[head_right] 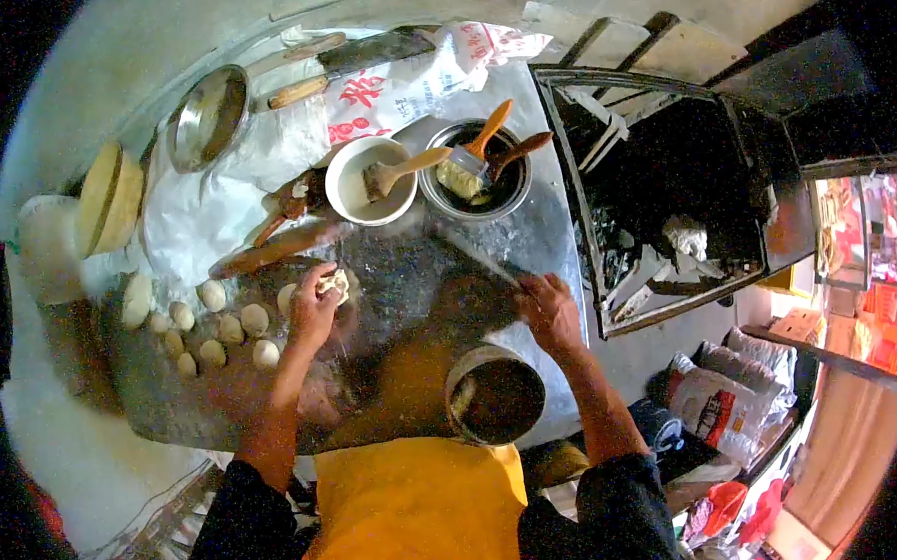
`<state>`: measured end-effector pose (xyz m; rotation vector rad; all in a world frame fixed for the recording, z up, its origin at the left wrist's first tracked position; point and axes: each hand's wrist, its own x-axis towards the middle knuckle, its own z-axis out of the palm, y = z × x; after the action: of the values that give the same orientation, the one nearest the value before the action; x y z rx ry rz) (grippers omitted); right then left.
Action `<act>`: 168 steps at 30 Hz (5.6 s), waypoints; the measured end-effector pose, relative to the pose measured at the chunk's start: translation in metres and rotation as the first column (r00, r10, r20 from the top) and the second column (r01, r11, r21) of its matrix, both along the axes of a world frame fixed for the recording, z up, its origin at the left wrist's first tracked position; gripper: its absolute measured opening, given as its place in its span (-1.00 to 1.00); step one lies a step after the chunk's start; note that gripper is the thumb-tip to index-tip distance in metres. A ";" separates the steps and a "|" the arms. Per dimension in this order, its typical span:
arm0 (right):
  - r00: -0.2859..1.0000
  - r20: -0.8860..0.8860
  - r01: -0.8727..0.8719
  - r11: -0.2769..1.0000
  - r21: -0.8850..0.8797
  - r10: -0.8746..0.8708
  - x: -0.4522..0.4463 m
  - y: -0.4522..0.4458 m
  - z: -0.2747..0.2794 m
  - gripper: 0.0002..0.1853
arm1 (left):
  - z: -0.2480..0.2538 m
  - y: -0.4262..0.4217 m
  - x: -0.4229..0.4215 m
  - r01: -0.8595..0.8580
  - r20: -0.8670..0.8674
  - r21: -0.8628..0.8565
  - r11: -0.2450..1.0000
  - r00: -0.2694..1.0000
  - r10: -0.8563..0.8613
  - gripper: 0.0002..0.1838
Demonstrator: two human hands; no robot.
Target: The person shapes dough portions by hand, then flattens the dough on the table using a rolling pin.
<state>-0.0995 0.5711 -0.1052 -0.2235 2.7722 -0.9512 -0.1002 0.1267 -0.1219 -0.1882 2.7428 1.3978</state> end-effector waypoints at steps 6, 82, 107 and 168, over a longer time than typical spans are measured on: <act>0.947 0.080 0.321 0.937 -0.137 -0.312 0.036 -0.030 0.051 -0.56 | 0.020 -0.008 0.024 0.204 0.097 -0.290 0.935 0.978 -0.183 -0.41; 0.912 0.259 0.352 0.932 -0.089 -0.319 0.181 -0.469 0.037 -0.63 | 0.088 -0.432 -0.064 -0.194 -0.482 -0.248 0.949 0.875 0.053 0.09; 0.816 -0.503 -0.072 0.913 0.401 0.285 -0.011 -0.409 0.098 -0.57 | 0.024 -0.275 0.067 0.585 -0.048 -0.351 0.731 0.768 -0.638 0.45; 0.908 -0.418 0.096 0.966 0.238 0.012 0.129 -0.310 -0.031 -0.49 | 0.001 -0.180 0.203 0.020 -0.125 -0.499 0.866 0.988 -0.095 -0.17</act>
<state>0.0293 0.2615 -0.1364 -0.3642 3.2663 -0.5981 0.1030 -0.0532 -0.1205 -0.0204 3.1472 0.6823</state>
